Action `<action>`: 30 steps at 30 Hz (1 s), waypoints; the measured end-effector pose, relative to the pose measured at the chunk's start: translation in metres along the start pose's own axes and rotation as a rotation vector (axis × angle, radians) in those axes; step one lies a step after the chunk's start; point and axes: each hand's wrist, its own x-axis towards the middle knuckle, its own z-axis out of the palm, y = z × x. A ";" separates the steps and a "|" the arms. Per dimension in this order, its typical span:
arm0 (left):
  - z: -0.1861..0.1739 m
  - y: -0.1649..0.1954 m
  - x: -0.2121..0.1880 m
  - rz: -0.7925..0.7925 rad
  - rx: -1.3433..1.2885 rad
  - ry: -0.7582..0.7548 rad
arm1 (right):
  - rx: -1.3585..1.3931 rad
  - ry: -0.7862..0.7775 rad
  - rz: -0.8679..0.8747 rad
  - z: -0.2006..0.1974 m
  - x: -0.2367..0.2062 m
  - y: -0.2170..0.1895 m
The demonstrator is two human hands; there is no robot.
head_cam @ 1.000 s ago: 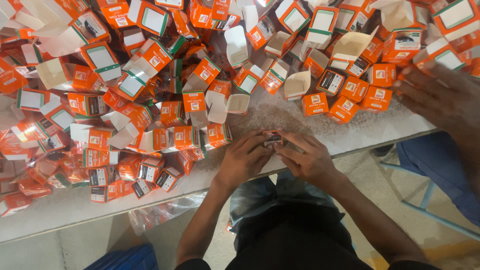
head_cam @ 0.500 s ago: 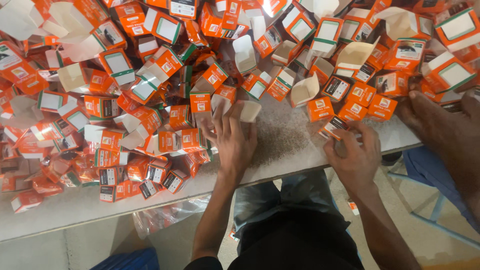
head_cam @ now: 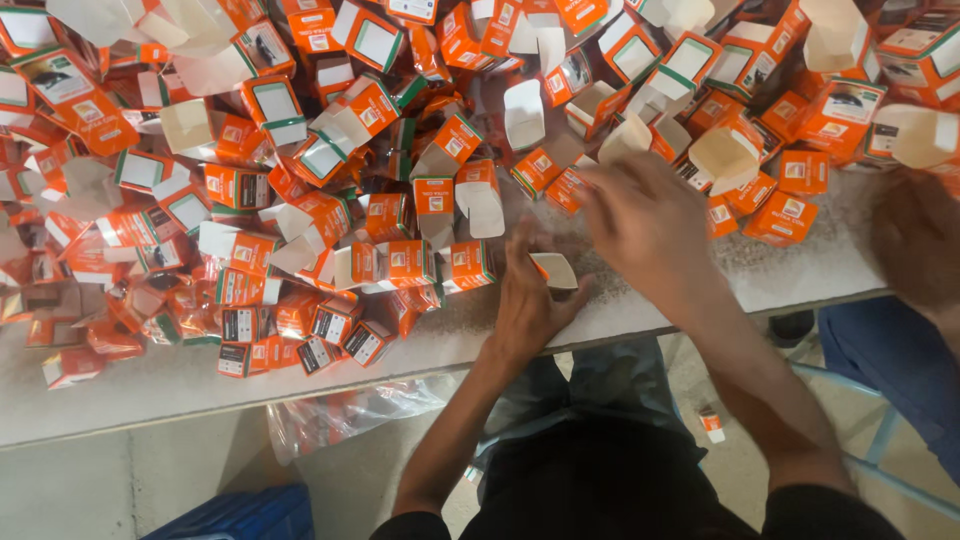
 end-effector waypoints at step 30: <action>-0.010 0.012 0.001 0.034 -0.103 -0.050 | 0.802 -0.054 0.245 -0.029 0.021 0.064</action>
